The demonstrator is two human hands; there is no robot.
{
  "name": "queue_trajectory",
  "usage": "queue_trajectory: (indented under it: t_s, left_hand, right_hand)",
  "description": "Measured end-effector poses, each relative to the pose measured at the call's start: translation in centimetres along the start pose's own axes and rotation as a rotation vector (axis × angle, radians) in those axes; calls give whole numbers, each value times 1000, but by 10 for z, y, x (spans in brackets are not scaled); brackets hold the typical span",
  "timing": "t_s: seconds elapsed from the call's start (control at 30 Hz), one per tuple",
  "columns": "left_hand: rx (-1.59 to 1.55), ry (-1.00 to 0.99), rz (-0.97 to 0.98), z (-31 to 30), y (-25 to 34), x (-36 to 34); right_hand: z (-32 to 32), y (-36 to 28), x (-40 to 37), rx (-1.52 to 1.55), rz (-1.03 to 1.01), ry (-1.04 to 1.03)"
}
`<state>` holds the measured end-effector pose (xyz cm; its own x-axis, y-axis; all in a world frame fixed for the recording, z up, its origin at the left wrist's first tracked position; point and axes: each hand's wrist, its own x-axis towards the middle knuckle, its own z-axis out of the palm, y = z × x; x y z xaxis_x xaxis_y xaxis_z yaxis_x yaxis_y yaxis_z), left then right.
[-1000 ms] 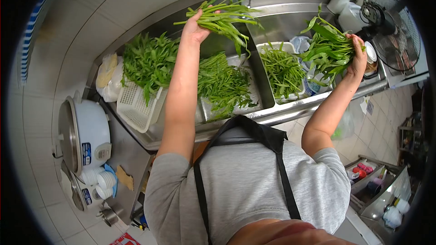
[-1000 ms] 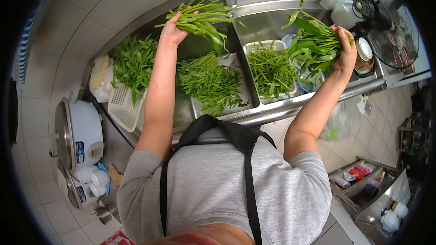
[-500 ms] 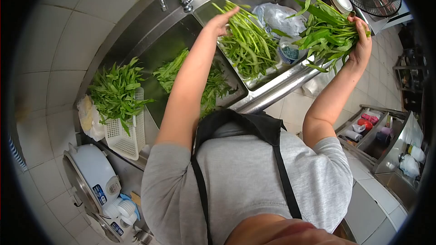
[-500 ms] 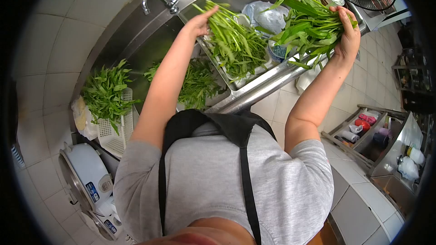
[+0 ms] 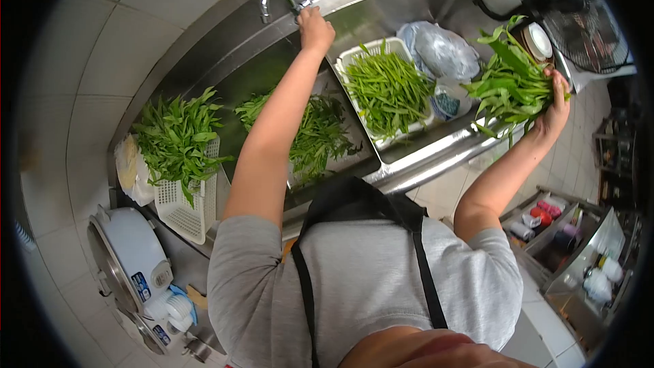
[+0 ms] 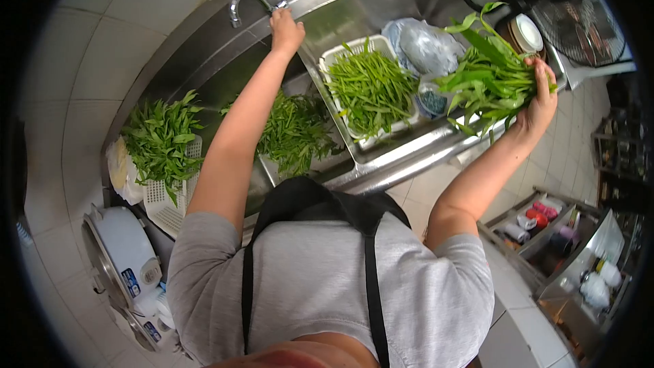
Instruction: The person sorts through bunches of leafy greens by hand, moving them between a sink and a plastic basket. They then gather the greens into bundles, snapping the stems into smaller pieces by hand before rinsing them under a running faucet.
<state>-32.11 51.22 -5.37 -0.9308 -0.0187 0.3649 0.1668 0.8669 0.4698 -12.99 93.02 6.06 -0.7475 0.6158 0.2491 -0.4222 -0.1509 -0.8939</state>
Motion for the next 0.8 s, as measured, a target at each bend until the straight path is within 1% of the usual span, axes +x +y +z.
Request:
queue_trajectory:
  t_s: [0.03, 0.07, 0.13, 0.17, 0.2, 0.27, 0.3, 0.33, 0.4, 0.43, 0.47, 0.53, 0.57, 0.6, 0.67, 0.73, 0.77, 0.8]
  left_hand:
    - [27, -52, -7, -1, -1, 9]
    - [28, -34, -13, 3, -4, 18]
    - [-89, 4, -73, 25, -17, 44]
    - [-97, 68, -54, 26, -18, 56]
    - [-102, 76, -52, 28, -20, 66]
    - [-296, 14, -185, 26, -21, 76]
    - [-254, 41, -123, 24, -22, 72]
    - [-264, 30, -129, 22, -23, 62]
    - [-225, -361, 30, 14, -30, 50]
    - [-189, -205, 252, 24, -40, 37]
    - [-180, -205, 242, 17, -45, 33]
    - [-764, -491, -49, -2, -51, 18]
    - [-859, -516, -282, -23, -52, 9]
    - [-1152, -467, -492, -32, -65, -2]
    - [-1281, -498, -731, -57, -86, -24]
    - [-1378, -555, -818, -79, -111, -42]
    - [-1447, -636, -734, -75, -139, -47]
    - [-1410, -624, -668, -74, -157, -51]
  right_hand:
    - [6, 4, 0, -6, 31, -13]
    - [15, 5, -1, -26, 62, -20]
    - [26, 12, 1, -53, 112, -107]
    - [34, 13, 0, -73, 116, -144]
    - [42, 14, -2, -128, 101, -170]
    - [49, 14, -2, -131, 141, -178]
    - [55, 13, -2, -167, 104, -195]
    - [61, 11, -2, -143, 145, -197]
    - [81, 15, -1, -126, 185, -233]
    - [93, 20, 0, -156, 199, -277]
    - [109, 25, -3, -115, 234, -308]
    - [148, 33, -11, -125, 298, -369]
    - [169, 40, -17, -89, 366, -411]
    - [191, 48, -23, -49, 429, -456]
    - [234, 77, -39, -86, 492, -643]
    - [287, 97, -72, -56, 666, -838]
    - [313, 116, -88, -58, 689, -910]
    - [337, 141, -105, -63, 709, -980]
